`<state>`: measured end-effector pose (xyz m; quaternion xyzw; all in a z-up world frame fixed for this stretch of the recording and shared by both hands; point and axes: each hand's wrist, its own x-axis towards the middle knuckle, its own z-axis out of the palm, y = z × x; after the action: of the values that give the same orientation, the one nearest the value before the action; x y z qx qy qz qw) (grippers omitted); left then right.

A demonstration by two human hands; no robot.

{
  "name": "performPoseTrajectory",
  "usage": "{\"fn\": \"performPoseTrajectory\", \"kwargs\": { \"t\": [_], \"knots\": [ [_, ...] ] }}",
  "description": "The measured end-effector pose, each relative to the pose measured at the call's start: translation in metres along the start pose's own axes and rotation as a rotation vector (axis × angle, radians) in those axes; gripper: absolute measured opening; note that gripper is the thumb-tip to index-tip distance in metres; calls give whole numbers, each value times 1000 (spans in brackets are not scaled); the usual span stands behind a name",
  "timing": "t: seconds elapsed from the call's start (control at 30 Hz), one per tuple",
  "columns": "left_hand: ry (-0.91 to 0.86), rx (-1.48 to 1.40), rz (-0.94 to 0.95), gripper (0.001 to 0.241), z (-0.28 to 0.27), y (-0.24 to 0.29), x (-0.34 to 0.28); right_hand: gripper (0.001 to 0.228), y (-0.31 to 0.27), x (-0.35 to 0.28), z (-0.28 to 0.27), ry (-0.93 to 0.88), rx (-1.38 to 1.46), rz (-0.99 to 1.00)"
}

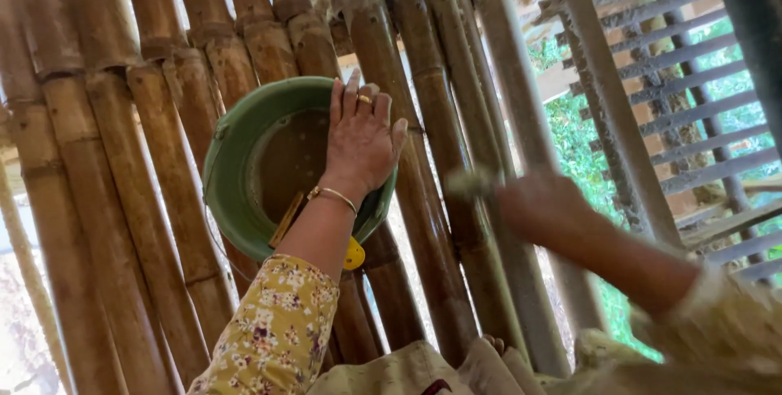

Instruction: The person scrubs a bamboo wall with a brush and a bucket of water, then uses a knife to scrape the bamboo surface. The person holds the bucket with one hand while scrubbing and scraping with the other.

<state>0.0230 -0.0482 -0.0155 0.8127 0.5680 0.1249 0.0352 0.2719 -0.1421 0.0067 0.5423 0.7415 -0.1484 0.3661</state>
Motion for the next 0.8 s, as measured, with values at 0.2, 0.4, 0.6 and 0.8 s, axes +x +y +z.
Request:
{"fn": "performPoseTrajectory", "kwargs": {
  "t": [0.2,0.4,0.6,0.8],
  "knots": [
    [-43,28,-14,40,-1,0,1,14,12,46,39,1093,-50,-312],
    [-89,5,-46,39,-9,4,2,23,-10,-25,-21,570,50,-146],
    [-118,7,-31,37,-6,-1,4,28,5,86,-65,595,12,-56],
    [-190,-16,-36,39,-11,-6,7,27,-44,41,-1,345,308,-193]
  ]
}}
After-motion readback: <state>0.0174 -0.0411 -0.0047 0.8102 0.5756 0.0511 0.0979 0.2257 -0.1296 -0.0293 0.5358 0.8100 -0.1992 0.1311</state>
